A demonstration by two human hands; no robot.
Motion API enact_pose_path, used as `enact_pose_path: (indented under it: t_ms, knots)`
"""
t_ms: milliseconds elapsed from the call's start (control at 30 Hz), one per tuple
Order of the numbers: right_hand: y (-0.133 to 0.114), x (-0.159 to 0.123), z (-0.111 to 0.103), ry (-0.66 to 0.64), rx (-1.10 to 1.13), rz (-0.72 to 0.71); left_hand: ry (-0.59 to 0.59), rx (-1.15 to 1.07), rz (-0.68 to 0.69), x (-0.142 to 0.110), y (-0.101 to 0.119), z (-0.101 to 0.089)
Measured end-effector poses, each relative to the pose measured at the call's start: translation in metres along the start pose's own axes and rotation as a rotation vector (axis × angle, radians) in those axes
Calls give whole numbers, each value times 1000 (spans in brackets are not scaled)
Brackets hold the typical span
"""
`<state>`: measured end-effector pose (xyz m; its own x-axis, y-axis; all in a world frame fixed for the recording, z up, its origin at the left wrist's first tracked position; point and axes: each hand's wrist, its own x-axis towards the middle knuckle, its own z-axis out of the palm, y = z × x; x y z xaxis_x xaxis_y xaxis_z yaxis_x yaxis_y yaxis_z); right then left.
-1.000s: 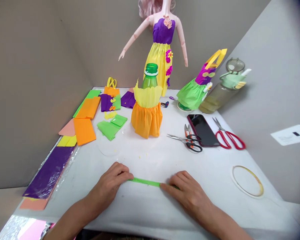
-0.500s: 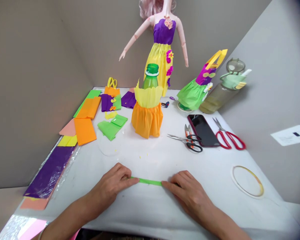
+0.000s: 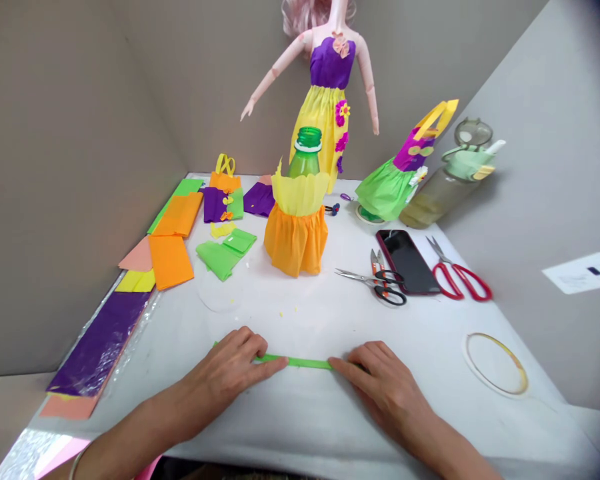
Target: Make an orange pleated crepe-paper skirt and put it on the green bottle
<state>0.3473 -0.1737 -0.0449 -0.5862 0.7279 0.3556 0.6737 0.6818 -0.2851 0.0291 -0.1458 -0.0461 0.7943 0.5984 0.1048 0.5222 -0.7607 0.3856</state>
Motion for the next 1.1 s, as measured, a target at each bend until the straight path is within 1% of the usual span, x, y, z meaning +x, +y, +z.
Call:
enact_pose_path:
  t_ms: [133, 233, 367, 467, 533, 633, 767, 867, 967, 1100]
  knots:
    - [2, -1, 0, 12, -9, -17, -9, 49, 11, 4, 3, -5]
    - [3, -2, 1, 25, -18, -32, -45, 95, 9, 6, 6, -8]
    - [4, -3, 1, 25, -34, -47, -116, 97, 6, 5, 7, -7]
    - [3, -4, 1, 8, -50, -36, -138, 91, -7, 4, 6, -5]
    - [3, -5, 2, 8, -43, -6, -147, 82, -10, 4, 6, -5]
    - [1, -4, 0, -3, 40, 87, -139, 70, 0, 3, 7, -8]
    - [-5, 3, -9, -107, 152, 204, -133, 70, -6, 3, 7, -10]
    - [-11, 10, -12, -156, 136, 254, -115, 66, 0, 2, 7, -10]
    - [-15, 13, -8, -159, 86, 285, -104, 51, 7, 2, 7, -11]
    - [-15, 11, 4, -100, 68, 301, -120, 62, -1, 2, 5, -8]
